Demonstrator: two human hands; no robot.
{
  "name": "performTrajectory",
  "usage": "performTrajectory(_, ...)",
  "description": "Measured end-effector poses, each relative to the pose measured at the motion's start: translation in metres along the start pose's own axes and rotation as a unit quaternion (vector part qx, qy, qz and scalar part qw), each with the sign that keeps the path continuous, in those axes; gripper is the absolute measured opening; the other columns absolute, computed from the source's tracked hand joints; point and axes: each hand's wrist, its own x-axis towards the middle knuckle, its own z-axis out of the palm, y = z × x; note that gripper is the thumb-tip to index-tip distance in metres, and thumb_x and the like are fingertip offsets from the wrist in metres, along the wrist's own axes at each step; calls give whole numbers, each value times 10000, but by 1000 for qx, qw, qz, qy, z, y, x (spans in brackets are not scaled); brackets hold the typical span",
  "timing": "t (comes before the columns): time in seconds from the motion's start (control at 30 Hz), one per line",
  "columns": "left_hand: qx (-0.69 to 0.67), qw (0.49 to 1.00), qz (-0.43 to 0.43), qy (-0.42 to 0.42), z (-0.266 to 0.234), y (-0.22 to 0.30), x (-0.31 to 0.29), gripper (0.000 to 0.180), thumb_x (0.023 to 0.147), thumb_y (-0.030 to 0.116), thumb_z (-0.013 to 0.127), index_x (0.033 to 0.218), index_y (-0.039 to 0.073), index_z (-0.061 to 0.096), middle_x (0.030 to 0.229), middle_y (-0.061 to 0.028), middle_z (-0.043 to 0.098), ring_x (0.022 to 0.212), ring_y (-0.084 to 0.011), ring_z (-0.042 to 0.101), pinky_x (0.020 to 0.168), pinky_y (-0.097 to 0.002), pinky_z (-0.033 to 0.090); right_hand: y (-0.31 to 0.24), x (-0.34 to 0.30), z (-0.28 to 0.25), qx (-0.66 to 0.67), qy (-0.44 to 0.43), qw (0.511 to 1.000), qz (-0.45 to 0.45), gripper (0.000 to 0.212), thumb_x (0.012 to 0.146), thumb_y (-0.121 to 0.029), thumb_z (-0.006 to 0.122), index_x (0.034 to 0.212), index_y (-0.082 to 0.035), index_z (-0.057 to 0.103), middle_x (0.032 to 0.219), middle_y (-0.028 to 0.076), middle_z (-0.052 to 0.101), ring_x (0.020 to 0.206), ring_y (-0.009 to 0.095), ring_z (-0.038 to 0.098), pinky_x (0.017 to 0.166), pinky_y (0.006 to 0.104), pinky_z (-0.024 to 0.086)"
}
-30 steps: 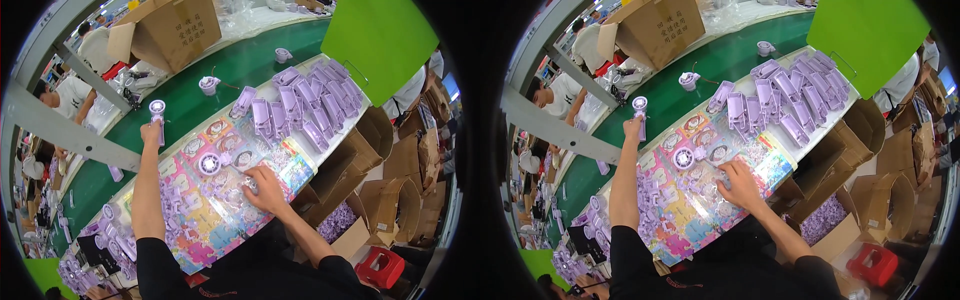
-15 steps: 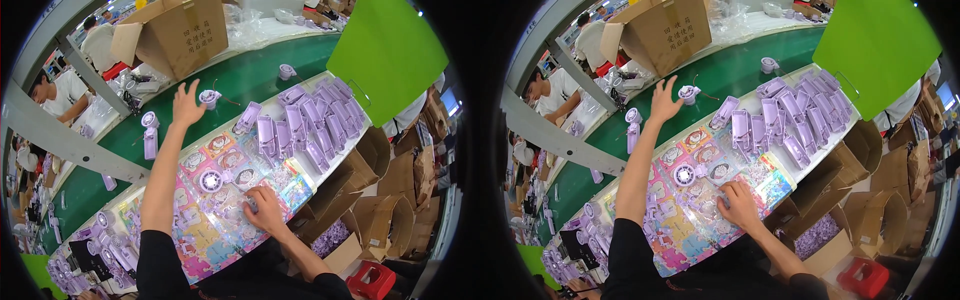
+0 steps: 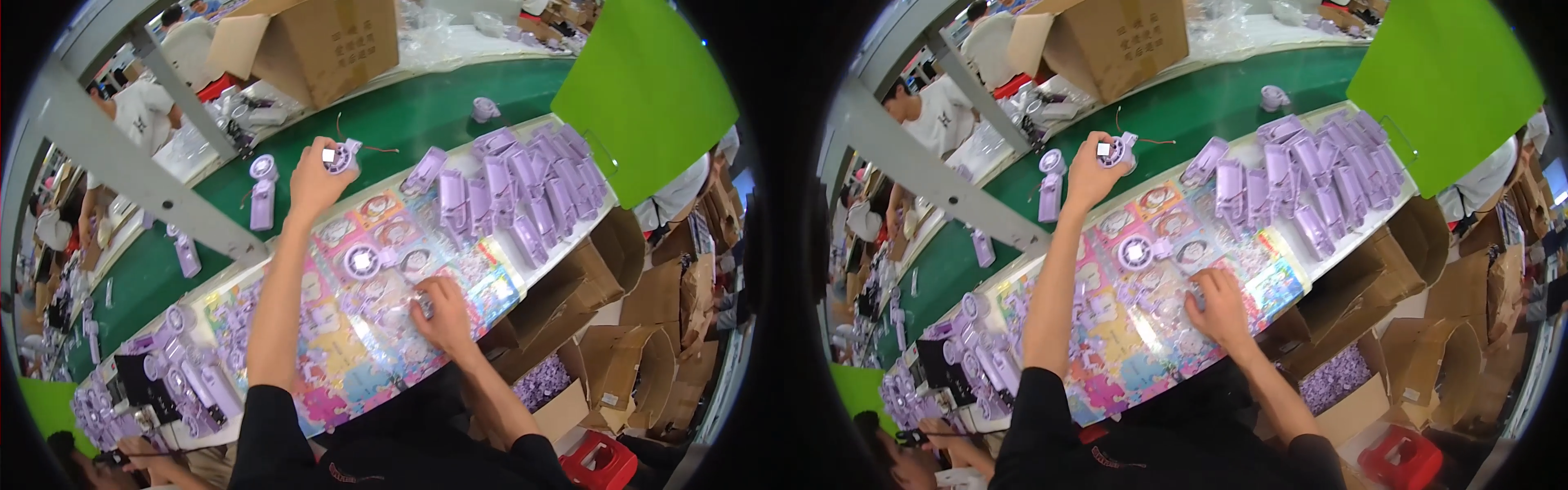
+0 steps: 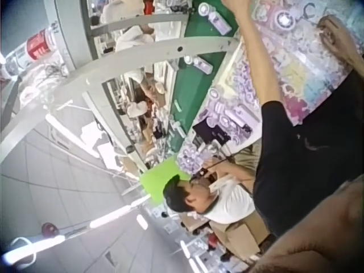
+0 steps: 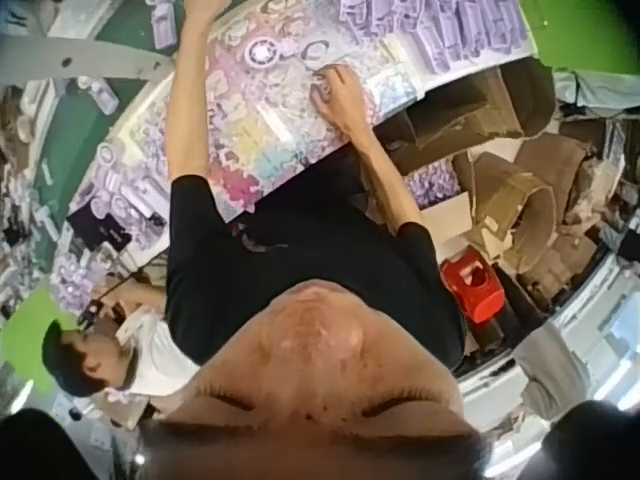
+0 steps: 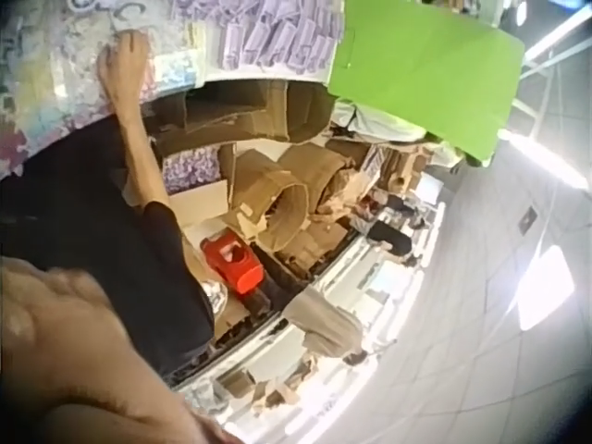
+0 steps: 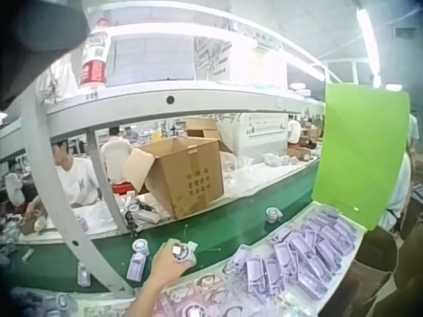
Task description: The person assembles portable mini fans by fitting fan heads, motor components, and plastic casing pieces together by hand, then places the assembled units onto the conveyor belt.
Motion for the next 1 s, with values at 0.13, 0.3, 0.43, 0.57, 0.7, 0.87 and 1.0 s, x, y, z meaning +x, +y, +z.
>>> performTrajectory(0.13, -122, 988, 52, 74, -41, 24, -104, 510, 679, 147, 810, 1140, 100, 597, 1053, -124, 614, 909, -342, 657, 797, -412, 531, -6, -3, -1, -35, 24, 998, -41, 306, 739, -79, 749, 1014, -23, 628, 1048, 138, 616, 979, 351, 599, 861, 442, 493)
performTrajectory(0.3, -104, 988, 98, 61, -65, 63, -248, 479, 627, 45, 781, 1083, 48, 632, 1009, -149, 630, 937, -317, 638, 831, -389, 518, -16, -3, -5, -115, -71, 973, -187, 573, 797, -266, 780, 1338, -166, 619, 1219, 79, 618, 1043, 277, 590, 897, 413, 471)
performTrajectory(0.43, -193, 980, -30, 27, -78, 63, -303, 452, 615, 21, 748, 1044, 31, 605, 1008, -141, 622, 923, -317, 619, 835, -379, 507, -46, 3, 25, -50, -165, 964, -202, 570, 717, -135, 769, 1271, -144, 636, 1162, 76, 620, 984, 299, 588, 846, 424, 493)
performTrajectory(0.57, -154, 986, -43, 54, -77, 57, -324, 434, 627, 34, 749, 1034, 32, 598, 1005, -124, 607, 934, -304, 605, 828, -366, 496, -52, -5, 54, -2, -125, 977, -171, 327, 817, -124, 741, 1127, -103, 641, 1009, 97, 608, 911, 303, 598, 761, 403, 504)
performTrajectory(0.7, -238, 967, -81, 36, -63, 40, -341, 439, 625, 45, 759, 1029, 38, 588, 1030, -107, 593, 938, -267, 593, 850, -351, 488, -51, 4, 40, -6, -162, 977, -138, 328, 849, -121, 724, 1153, -67, 611, 989, 138, 608, 880, 343, 620, 761, 423, 526)
performTrajectory(0.87, -252, 961, -95, 61, -69, 41, -337, 442, 627, 4, 743, 1040, 37, 587, 1034, -100, 588, 939, -250, 598, 850, -341, 486, -40, 20, -5, 327, -242, 899, 163, 325, 976, -69, 617, 1298, -53, 570, 972, 16, 585, 821, 94, 569, 733, 272, 501)
performTrajectory(1.0, -107, 989, -30, 97, -69, 49, -326, 443, 628, 41, 741, 1051, 51, 611, 1062, -127, 605, 941, -310, 606, 846, -394, 484, -73, 13, -40, 495, -197, 827, 179, 343, 957, 30, 622, 1293, -23, 583, 1102, 15, 597, 908, 74, 580, 785, 246, 500)
